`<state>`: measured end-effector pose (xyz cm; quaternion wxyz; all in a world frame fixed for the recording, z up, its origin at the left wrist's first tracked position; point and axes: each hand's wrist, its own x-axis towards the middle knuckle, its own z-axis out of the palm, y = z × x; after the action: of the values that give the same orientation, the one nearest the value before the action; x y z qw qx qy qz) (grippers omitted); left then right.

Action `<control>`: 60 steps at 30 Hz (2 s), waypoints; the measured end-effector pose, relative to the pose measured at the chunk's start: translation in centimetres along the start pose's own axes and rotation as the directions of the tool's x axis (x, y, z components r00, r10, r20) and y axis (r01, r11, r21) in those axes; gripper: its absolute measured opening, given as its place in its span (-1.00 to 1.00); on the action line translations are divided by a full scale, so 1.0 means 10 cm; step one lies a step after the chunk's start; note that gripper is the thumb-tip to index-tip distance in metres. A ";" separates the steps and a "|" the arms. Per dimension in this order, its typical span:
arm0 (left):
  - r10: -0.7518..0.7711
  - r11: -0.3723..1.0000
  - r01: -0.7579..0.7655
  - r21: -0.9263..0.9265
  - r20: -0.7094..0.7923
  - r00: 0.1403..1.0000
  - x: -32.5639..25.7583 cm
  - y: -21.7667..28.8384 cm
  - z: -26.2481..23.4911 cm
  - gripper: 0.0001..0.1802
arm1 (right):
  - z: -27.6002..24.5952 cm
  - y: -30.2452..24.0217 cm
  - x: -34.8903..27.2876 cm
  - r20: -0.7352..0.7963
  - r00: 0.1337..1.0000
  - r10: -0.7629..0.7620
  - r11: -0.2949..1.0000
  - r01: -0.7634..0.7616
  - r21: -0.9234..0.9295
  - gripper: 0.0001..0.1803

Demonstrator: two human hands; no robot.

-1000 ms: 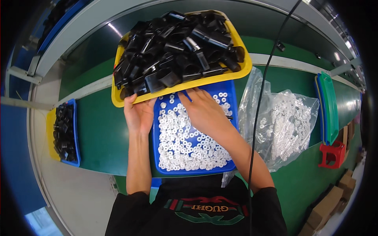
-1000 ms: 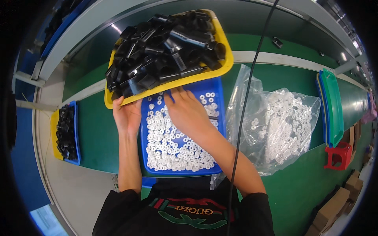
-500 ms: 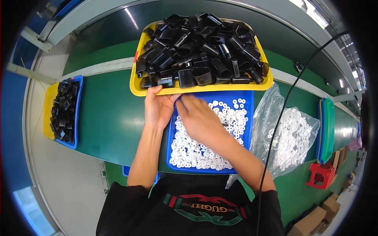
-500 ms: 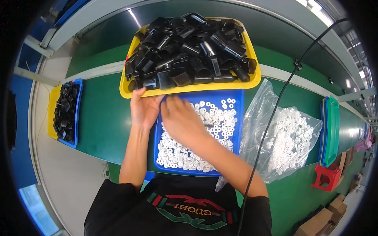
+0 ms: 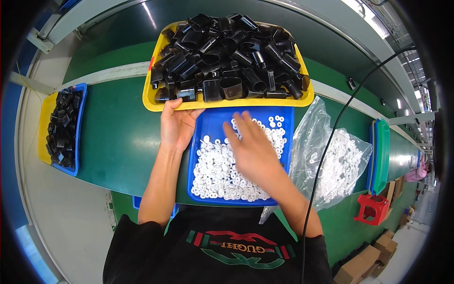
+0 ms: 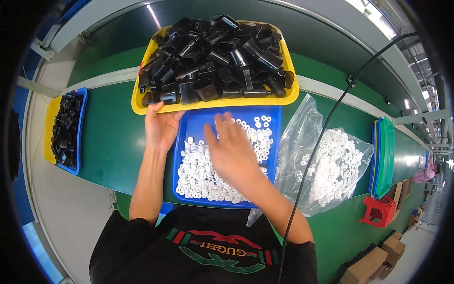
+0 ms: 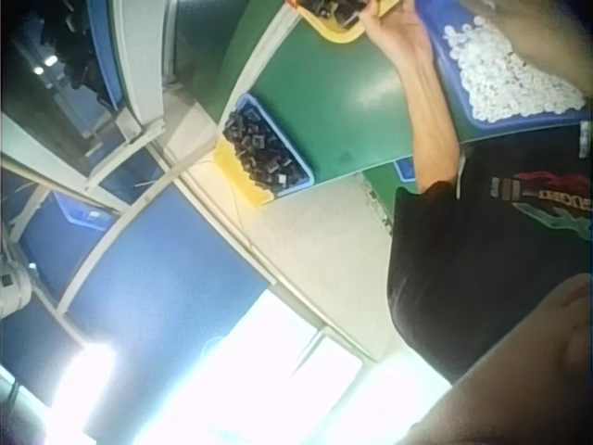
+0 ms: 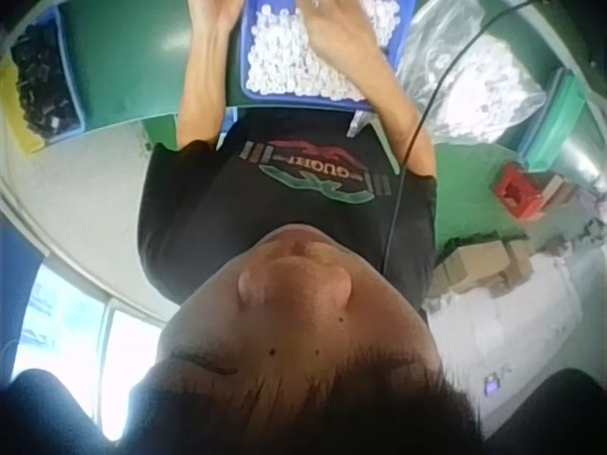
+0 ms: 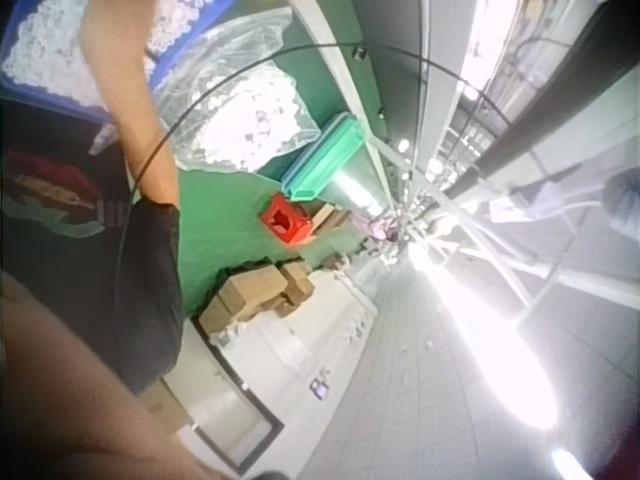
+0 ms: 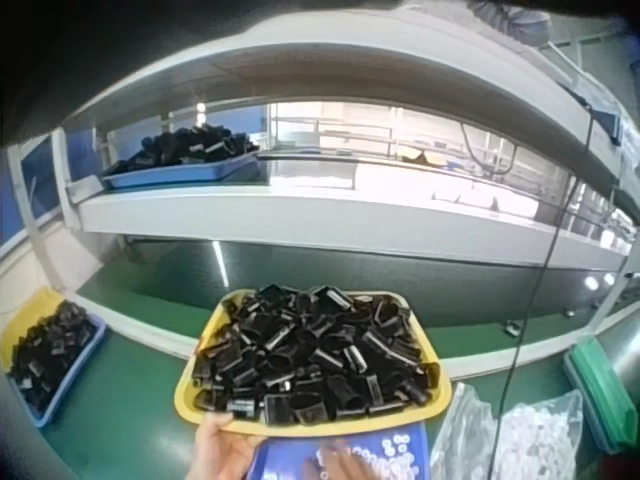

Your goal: The person repeatedly picks up black plastic components from a yellow bin and inserts white washers into them using a small black tool. The person then places the assembled units into a blue bin. The task is performed continuously throughout the clip.

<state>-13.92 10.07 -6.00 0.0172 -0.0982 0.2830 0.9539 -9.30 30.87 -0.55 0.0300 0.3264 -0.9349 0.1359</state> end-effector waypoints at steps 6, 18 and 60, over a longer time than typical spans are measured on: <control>-0.023 0.999 0.022 -0.030 -0.008 1.000 0.00 0.00 0.03 -0.56 | 0.10 0.10 -0.21 0.069 0.993 0.099 0.991 -0.092 -0.096 -0.52; 0.005 1.000 -0.004 0.016 -0.061 0.998 -0.03 0.01 0.08 -0.56 | -0.01 0.38 -0.24 -0.041 0.970 0.238 0.957 -0.242 -0.160 -0.49; -0.035 0.998 0.034 0.059 0.029 0.999 -0.01 0.02 -0.03 -0.57 | -0.15 -0.18 -0.24 0.153 0.986 -0.063 0.989 0.041 0.142 -0.52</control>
<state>-13.78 9.72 -6.06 0.0408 -0.0882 0.3085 0.9462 -6.37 31.41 0.97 -0.0627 0.3617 -0.9139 0.1734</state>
